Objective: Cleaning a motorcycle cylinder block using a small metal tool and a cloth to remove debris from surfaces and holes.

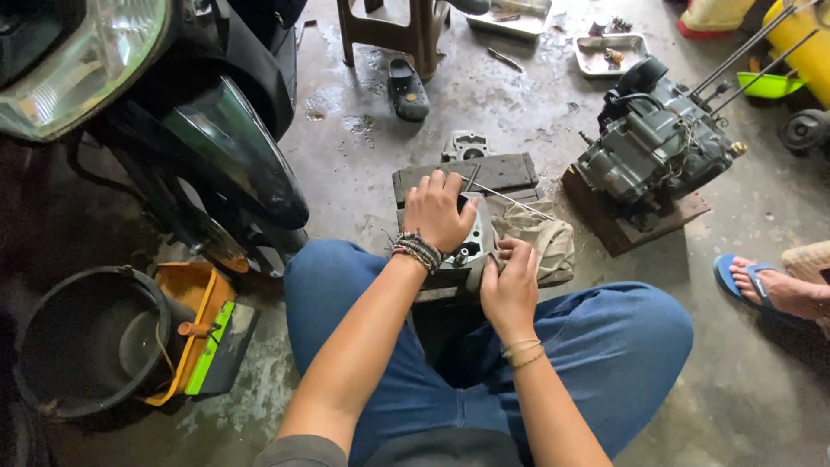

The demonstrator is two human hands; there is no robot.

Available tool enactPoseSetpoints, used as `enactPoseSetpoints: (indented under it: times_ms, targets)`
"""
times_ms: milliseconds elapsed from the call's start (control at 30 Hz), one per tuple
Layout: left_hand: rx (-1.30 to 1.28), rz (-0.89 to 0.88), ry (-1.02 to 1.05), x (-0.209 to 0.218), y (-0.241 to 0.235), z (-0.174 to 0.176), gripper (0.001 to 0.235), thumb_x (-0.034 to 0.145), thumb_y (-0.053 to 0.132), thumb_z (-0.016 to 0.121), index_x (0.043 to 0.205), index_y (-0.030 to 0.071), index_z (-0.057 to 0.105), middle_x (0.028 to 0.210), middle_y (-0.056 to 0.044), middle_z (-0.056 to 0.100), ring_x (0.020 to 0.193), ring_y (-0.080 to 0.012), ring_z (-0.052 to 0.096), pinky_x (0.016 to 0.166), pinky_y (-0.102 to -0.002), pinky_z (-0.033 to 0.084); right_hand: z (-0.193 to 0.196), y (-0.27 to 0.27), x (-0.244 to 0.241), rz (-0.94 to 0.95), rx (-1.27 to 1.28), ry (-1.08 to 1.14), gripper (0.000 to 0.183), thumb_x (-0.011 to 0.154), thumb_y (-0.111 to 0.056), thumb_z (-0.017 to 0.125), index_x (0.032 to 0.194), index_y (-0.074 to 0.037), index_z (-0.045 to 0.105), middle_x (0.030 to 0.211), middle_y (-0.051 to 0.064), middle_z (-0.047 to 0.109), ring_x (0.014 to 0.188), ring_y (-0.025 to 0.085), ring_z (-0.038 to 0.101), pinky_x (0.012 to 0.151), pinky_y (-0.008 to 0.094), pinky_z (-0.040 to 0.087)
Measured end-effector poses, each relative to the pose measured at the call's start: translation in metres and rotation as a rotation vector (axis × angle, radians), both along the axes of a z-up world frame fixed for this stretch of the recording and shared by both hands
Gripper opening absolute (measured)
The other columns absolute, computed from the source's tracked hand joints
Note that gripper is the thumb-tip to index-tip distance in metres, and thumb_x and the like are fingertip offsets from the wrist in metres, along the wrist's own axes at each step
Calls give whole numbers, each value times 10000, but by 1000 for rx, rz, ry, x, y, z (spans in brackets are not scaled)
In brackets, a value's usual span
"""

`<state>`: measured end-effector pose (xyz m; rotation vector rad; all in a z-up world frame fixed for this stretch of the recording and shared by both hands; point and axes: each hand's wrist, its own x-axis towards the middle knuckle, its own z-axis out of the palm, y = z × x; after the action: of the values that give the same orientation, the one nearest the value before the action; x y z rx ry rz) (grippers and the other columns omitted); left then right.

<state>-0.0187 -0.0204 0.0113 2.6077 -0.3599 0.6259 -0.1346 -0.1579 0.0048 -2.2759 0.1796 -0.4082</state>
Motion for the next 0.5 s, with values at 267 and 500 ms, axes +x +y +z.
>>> enactPoseSetpoints:
  times_ms: [267, 500]
  targets:
    - [-8, -13, -6, 1, 0, -6, 367, 850, 505, 562, 924, 149, 512, 896, -69, 521, 893, -341, 589, 746, -495, 482, -14, -6, 56, 50, -11, 37, 299, 922, -159, 591, 1210, -118, 521, 1043, 161, 579, 1077, 461, 604, 924, 564, 489]
    - [-41, -15, 25, 4, 3, -4, 366, 844, 509, 570, 931, 156, 523, 888, -77, 533, 899, -356, 607, 748, -514, 500, -10, -3, 28, 79, 52, 95, 318, 959, -161, 546, 1268, -131, 479, 1085, 184, 547, 1118, 493, 572, 926, 572, 494]
